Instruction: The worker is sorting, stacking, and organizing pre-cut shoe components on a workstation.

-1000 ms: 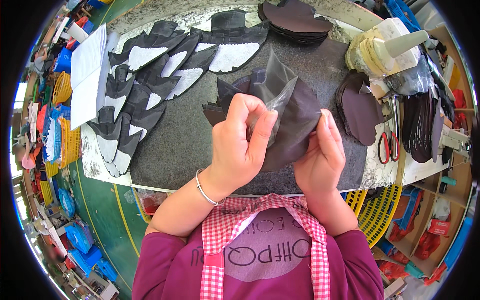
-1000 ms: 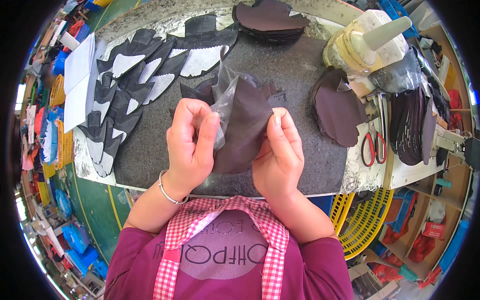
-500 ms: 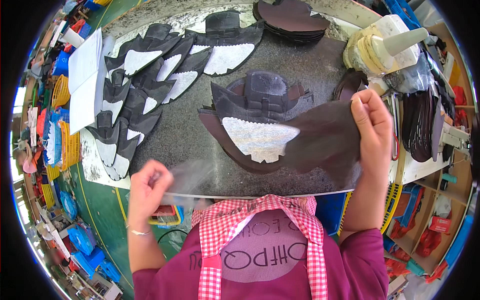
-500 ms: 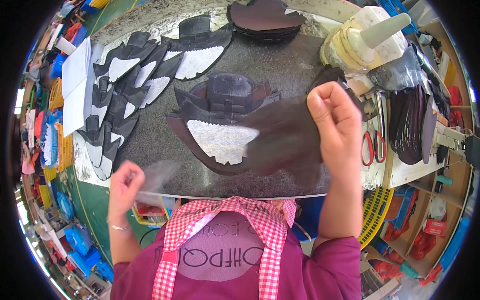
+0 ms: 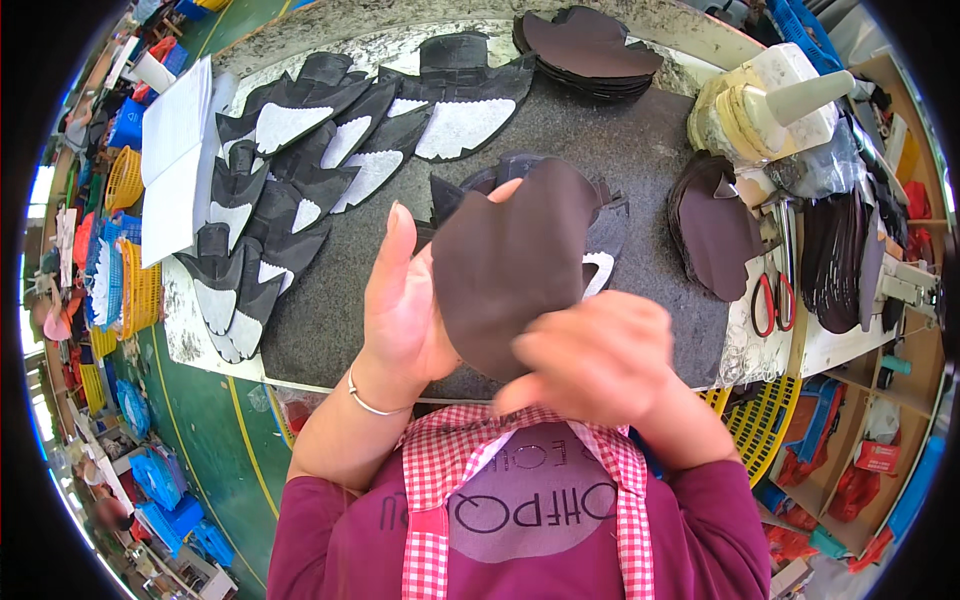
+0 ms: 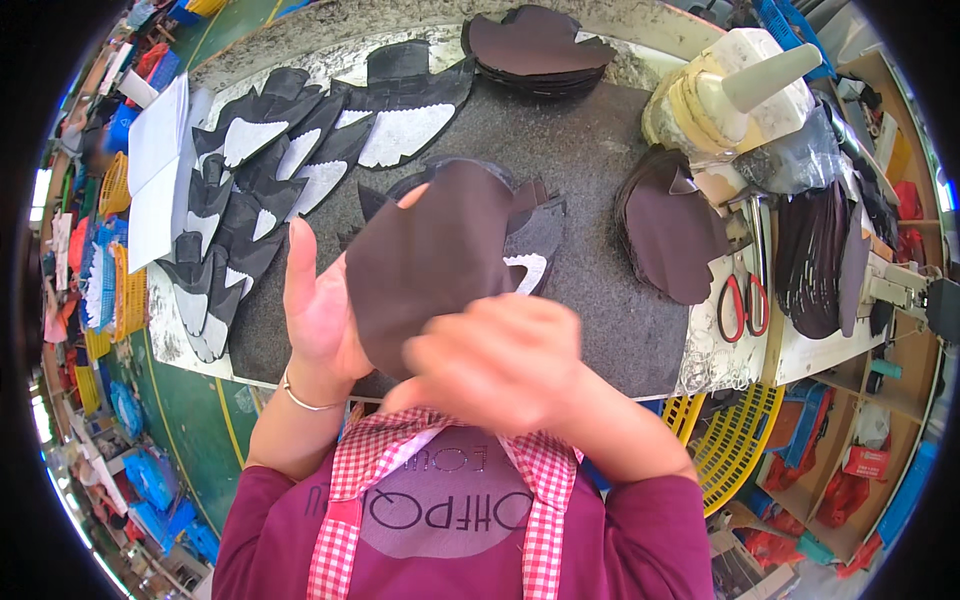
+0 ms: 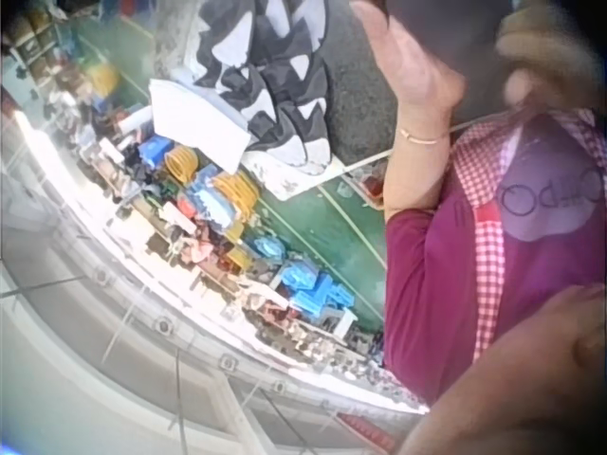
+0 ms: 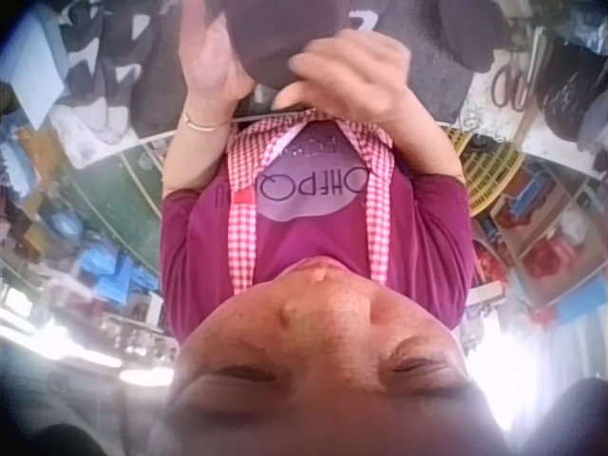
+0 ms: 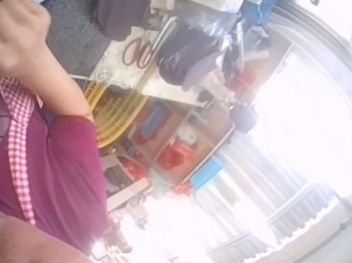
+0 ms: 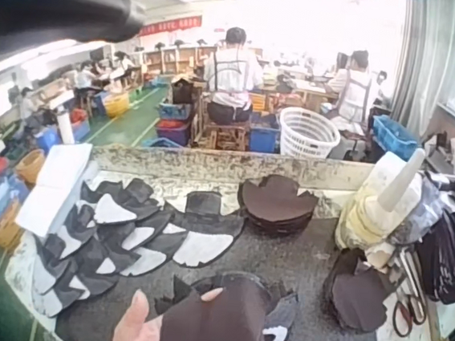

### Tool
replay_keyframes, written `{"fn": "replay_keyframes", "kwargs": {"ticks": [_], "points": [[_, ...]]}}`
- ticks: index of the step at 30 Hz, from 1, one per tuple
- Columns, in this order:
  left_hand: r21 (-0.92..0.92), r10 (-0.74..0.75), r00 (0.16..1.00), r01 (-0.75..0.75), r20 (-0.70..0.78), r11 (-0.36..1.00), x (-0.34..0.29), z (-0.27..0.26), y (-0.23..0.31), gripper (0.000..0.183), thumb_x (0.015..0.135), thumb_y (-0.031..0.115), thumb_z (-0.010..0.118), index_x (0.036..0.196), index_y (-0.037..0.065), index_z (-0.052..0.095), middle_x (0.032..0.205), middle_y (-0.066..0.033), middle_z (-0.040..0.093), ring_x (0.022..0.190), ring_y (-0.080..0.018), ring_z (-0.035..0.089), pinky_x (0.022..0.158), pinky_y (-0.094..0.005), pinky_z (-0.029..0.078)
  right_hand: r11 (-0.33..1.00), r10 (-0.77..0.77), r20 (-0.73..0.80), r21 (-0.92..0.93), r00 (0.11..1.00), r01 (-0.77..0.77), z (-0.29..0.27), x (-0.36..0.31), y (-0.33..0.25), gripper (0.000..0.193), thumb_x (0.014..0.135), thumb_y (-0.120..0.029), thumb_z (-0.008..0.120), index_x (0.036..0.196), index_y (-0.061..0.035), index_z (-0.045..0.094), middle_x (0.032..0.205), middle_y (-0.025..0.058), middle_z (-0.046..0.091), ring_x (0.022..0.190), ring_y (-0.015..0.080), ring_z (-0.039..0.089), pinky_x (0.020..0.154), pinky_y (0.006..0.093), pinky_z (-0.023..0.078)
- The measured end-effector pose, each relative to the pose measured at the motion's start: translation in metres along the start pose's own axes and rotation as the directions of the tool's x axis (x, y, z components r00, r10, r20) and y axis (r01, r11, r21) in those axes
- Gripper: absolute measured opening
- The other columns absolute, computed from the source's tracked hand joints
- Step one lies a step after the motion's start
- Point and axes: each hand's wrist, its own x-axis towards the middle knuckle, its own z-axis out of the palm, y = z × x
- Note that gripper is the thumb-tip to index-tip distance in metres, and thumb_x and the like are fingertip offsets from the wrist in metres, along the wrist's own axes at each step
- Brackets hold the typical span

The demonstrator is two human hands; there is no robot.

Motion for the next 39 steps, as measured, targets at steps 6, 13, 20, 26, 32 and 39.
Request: {"fn": "replay_keyframes", "kwargs": {"ticks": [6,13,20,26,32,39], "points": [[0.120,-0.014,0.983,-0.008,0.184,0.993,0.008,0.013,0.003,0.094,0.097,0.065,0.043,0.157,-0.003,0.014,0.157,-0.0206,0.034,0.142,-0.0305,0.041,0.117,-0.0469,0.033,-0.220,0.791,0.472,0.814,0.390,-0.537,-0.021,-0.069,0.019,0.044,0.102,-0.042,0.057,0.098,0.0017,0.060,0.074,0.0058,0.063,0.053,0.0097,0.052,0.045,0.0221,0.038],[0.208,-0.066,0.994,0.047,0.087,0.977,-0.001,0.004,0.010,0.067,0.106,0.034,0.042,0.155,-0.005,0.019,0.156,-0.0207,0.035,0.142,-0.0300,0.041,0.117,-0.0452,0.034,0.623,0.746,0.179,0.152,0.641,-0.767,-0.015,-0.051,0.007,0.020,0.096,-0.020,0.063,0.096,0.0006,0.063,0.077,0.0024,0.060,0.062,0.0124,0.058,0.055,0.0222,0.043],[-0.113,0.042,0.973,-0.017,0.228,0.993,-0.012,-0.014,0.009,0.058,0.108,0.029,0.039,0.154,-0.003,0.024,0.152,-0.0203,0.041,0.139,-0.0309,0.045,0.116,-0.0463,0.036,-0.229,0.700,0.508,0.825,0.502,-0.516,0.003,-0.052,0.003,0.072,0.088,-0.042,0.076,0.139,0.0024,0.050,0.124,0.0108,0.059,0.108,0.0178,0.059,0.080,0.0287,0.054],[-0.093,0.057,0.961,-0.033,0.270,0.995,-0.012,-0.014,0.006,0.056,0.108,0.029,0.040,0.152,-0.004,0.028,0.148,-0.0200,0.046,0.137,-0.0295,0.048,0.114,-0.0451,0.038,-0.472,0.660,0.507,0.854,0.554,-0.220,0.012,-0.041,0.013,0.066,0.087,-0.030,0.079,0.138,0.0015,0.050,0.129,0.0123,0.060,0.116,0.0212,0.060,0.094,0.0324,0.050],[0.908,0.506,0.802,-0.411,0.317,0.083,-0.019,-0.029,0.020,0.025,0.088,-0.001,0.071,0.113,-0.003,0.072,0.105,-0.0085,0.067,0.095,-0.0162,0.064,0.085,-0.0270,0.051,0.690,0.617,-0.097,0.545,0.781,-0.477,-0.001,-0.046,0.040,0.016,0.082,0.007,0.074,0.095,-0.0006,0.068,0.093,0.0062,0.068,0.084,0.0149,0.062,0.076,0.0291,0.050],[0.919,0.453,0.883,-0.072,-0.122,0.387,-0.041,-0.026,0.025,0.019,0.086,0.003,0.078,0.098,-0.001,0.064,0.077,-0.0022,0.065,0.062,-0.0041,0.059,0.051,-0.0174,0.044,0.141,0.842,0.263,0.734,0.471,-0.664,-0.023,-0.040,0.026,0.013,0.089,0.000,0.073,0.099,0.0023,0.064,0.090,0.0040,0.069,0.084,0.0092,0.064,0.076,0.0243,0.052]]}}
